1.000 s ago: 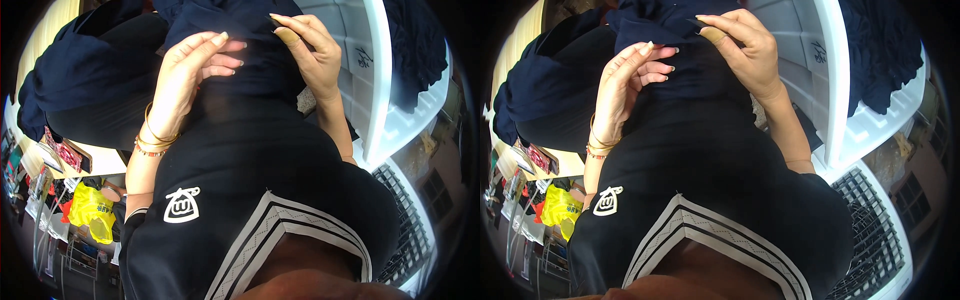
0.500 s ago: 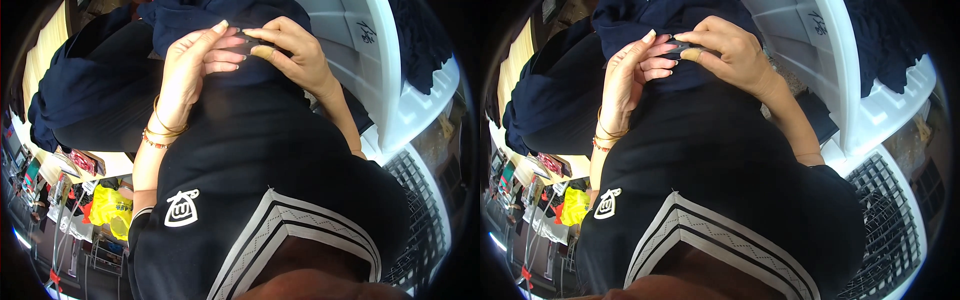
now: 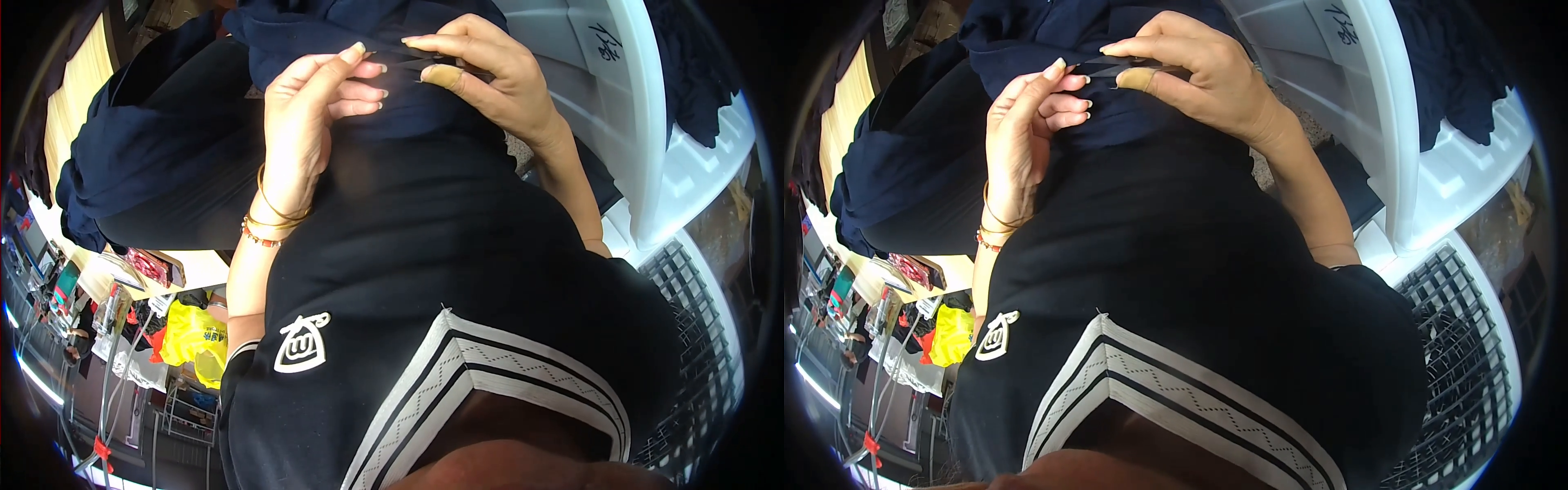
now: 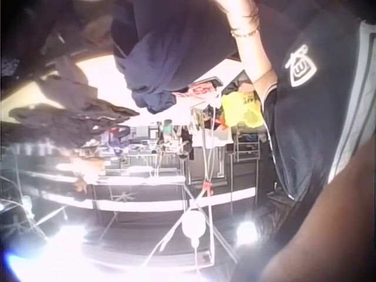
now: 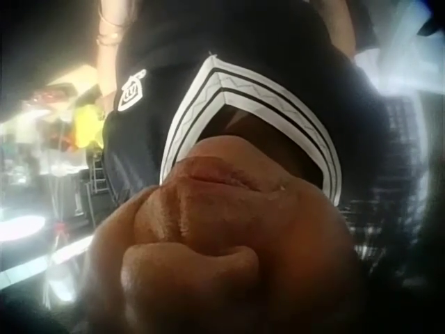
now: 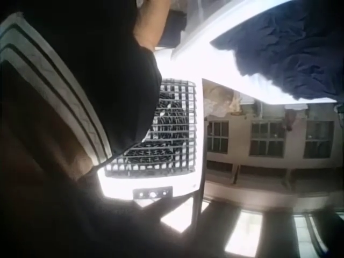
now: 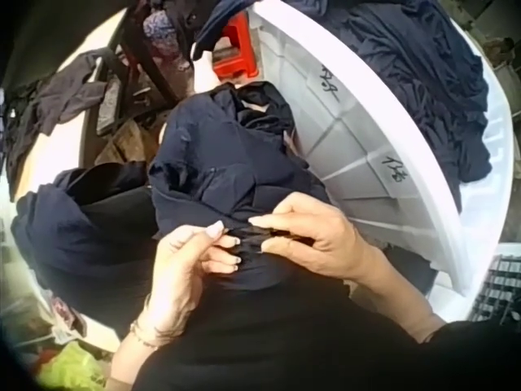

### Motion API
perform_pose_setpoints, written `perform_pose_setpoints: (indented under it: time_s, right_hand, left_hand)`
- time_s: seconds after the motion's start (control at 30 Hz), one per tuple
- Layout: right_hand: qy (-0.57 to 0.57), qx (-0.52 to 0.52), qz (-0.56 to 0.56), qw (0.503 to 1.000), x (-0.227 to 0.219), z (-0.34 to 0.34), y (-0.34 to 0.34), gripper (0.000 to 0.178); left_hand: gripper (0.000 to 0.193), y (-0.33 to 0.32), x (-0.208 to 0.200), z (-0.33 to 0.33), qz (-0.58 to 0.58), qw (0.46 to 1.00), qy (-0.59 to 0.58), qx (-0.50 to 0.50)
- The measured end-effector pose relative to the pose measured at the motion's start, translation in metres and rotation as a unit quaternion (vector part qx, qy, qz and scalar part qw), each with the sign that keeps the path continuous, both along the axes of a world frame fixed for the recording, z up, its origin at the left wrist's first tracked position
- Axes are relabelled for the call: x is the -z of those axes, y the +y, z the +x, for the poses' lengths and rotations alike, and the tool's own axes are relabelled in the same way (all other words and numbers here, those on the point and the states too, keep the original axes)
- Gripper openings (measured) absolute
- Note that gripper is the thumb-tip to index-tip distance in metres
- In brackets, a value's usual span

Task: The person trims threads from dark garments using thread clippers, pulls another garment from a plastic bin, and trims loose threads on it with the clippers.

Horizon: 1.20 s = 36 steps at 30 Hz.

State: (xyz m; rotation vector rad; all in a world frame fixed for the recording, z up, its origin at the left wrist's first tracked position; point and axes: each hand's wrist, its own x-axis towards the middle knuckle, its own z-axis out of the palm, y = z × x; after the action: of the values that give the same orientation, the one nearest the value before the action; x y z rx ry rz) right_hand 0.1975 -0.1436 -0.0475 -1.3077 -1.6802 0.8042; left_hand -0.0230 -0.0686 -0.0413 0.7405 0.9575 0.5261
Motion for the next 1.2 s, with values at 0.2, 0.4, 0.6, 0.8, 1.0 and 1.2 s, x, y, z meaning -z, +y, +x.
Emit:
perform_pose_setpoints:
  time_s: [0.2, 0.4, 0.6, 0.8, 1.0, 1.2]
  right_hand:
    - [0.038, 0.073, 0.003, 0.997, -0.033, -0.015, 0.009, 0.026]
    - [0.034, 0.070, 0.009, 0.997, -0.037, -0.023, 0.007, 0.030]
    - [0.031, 0.071, 0.029, 0.997, -0.037, -0.028, 0.008, 0.028]
    - [0.003, 0.080, 0.056, 0.995, -0.038, -0.031, 0.012, 0.027]
    - [-0.030, 0.079, 0.070, 0.994, -0.040, -0.031, 0.013, 0.027]
    - [-0.099, 0.084, 0.104, 0.986, -0.043, -0.032, 0.012, 0.028]
  left_hand:
    - [0.013, -0.006, -0.002, -0.017, 0.012, 0.990, -0.131, -0.055]
    - [0.010, -0.006, 0.005, -0.018, -0.055, 0.974, -0.203, -0.078]
    - [0.010, -0.006, 0.008, -0.019, -0.062, 0.971, -0.221, -0.071]
    - [0.010, -0.007, 0.013, -0.021, -0.024, 0.972, -0.227, -0.054]
    - [0.011, -0.010, 0.014, -0.021, -0.017, 0.972, -0.231, -0.047]
    - [0.012, -0.011, 0.016, -0.020, -0.019, 0.970, -0.236, -0.048]
